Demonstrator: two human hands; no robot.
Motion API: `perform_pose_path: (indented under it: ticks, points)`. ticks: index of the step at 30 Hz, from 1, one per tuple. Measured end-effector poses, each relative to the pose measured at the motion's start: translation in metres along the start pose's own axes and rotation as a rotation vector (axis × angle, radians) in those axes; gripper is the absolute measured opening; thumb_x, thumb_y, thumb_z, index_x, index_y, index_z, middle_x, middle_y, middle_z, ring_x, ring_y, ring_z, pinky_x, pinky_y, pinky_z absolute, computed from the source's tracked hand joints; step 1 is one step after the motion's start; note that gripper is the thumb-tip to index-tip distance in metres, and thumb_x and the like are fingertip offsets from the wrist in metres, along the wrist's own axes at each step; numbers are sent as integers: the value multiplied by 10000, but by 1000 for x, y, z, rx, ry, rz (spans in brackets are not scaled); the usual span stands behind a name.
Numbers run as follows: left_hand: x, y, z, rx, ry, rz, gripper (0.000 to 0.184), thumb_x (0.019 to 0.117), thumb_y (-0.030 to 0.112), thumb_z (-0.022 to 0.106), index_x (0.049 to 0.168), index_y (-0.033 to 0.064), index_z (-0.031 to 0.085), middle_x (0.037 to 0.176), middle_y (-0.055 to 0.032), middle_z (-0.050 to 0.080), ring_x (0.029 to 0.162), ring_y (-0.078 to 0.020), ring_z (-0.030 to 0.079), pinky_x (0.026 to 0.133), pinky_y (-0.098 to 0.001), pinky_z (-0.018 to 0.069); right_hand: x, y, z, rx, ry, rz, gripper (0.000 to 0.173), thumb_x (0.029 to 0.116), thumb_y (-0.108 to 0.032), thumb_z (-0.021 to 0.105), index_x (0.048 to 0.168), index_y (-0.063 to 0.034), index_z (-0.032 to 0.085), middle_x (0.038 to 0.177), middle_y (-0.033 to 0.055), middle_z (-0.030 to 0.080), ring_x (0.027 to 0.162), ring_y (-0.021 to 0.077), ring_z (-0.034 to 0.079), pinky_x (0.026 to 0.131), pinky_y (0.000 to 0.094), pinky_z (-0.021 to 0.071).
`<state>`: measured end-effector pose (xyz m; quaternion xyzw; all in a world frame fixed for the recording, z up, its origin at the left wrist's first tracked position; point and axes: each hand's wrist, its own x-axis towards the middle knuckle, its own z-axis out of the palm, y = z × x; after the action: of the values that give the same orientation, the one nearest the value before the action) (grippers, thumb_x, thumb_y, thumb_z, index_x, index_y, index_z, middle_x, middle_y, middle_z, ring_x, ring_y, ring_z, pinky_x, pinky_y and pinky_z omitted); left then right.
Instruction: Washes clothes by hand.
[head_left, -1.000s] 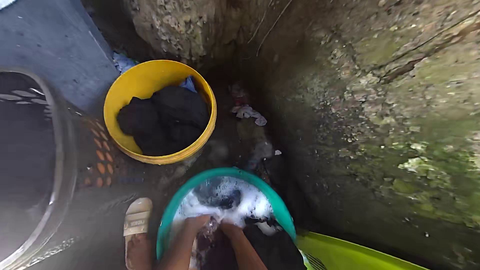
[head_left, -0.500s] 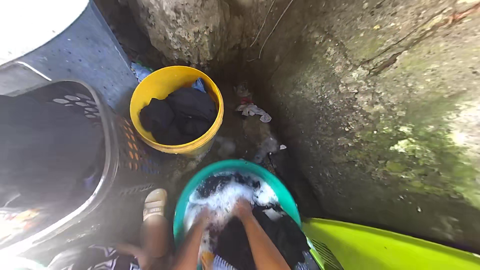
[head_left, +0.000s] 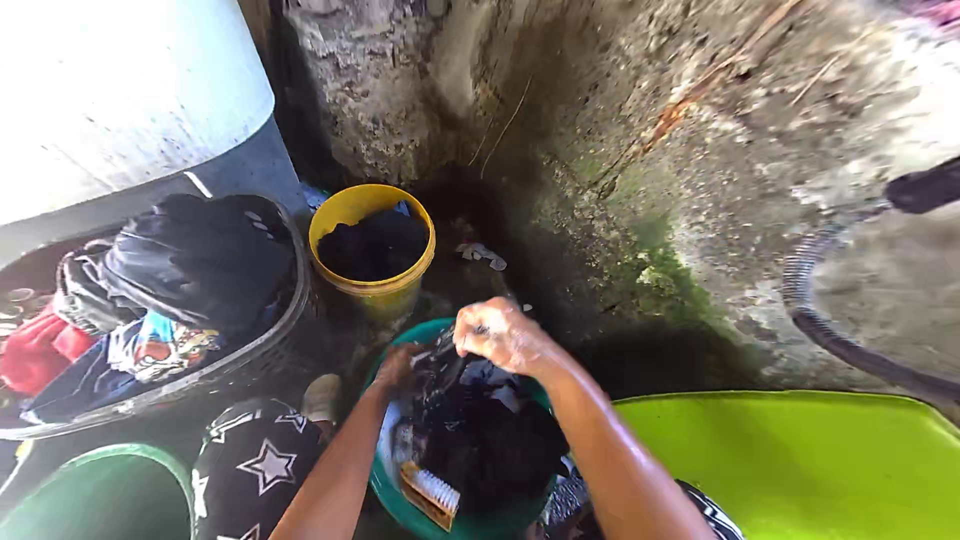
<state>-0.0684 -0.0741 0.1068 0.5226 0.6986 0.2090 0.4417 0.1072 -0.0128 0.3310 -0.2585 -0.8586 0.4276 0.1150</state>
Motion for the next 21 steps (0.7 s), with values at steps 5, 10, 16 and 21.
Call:
perform_pose_path:
  ticks: [5, 10, 16, 21]
  points:
    - [-31, 54, -58, -410, 23, 287, 265, 937, 97, 720, 1146, -61, 678, 1052, -112, 723, 990, -118, 678, 955, -326, 547, -7, -69, -69, -23, 348, -431, 158, 836, -17, 575, 732, -94, 665, 724, -126, 652, 725, -77, 604, 739, 150, 524]
    - [-53, 89, -91, -863, 17, 414, 195, 912, 3, 676, 1107, 6, 677, 995, -37, 730, 942, -97, 695, 908, -323, 583, -20, -117, -118, 82, 670, -519, 338, 843, 21, 523, 749, -278, 648, 742, -218, 662, 713, -79, 618, 705, 138, 535]
    - [-45, 63, -80, -832, 145, 390, 124, 930, -43, 571, 1023, -5, 644, 900, -19, 678, 814, -81, 649, 770, -301, 570, -55, -62, -78, 1, 484, -129, 153, 852, 10, 572, 788, -104, 652, 736, -53, 649, 662, 35, 611, 646, 235, 550]
    - [-43, 67, -47, -516, 45, 126, 168, 900, -39, 649, 1067, -38, 667, 1024, -134, 662, 912, -174, 624, 836, -375, 532, -44, 33, 35, -337, -136, 514, 450, 965, -229, 685, 1371, -44, 625, 1381, 267, 568, 1292, 408, 555, 1095, 587, 436]
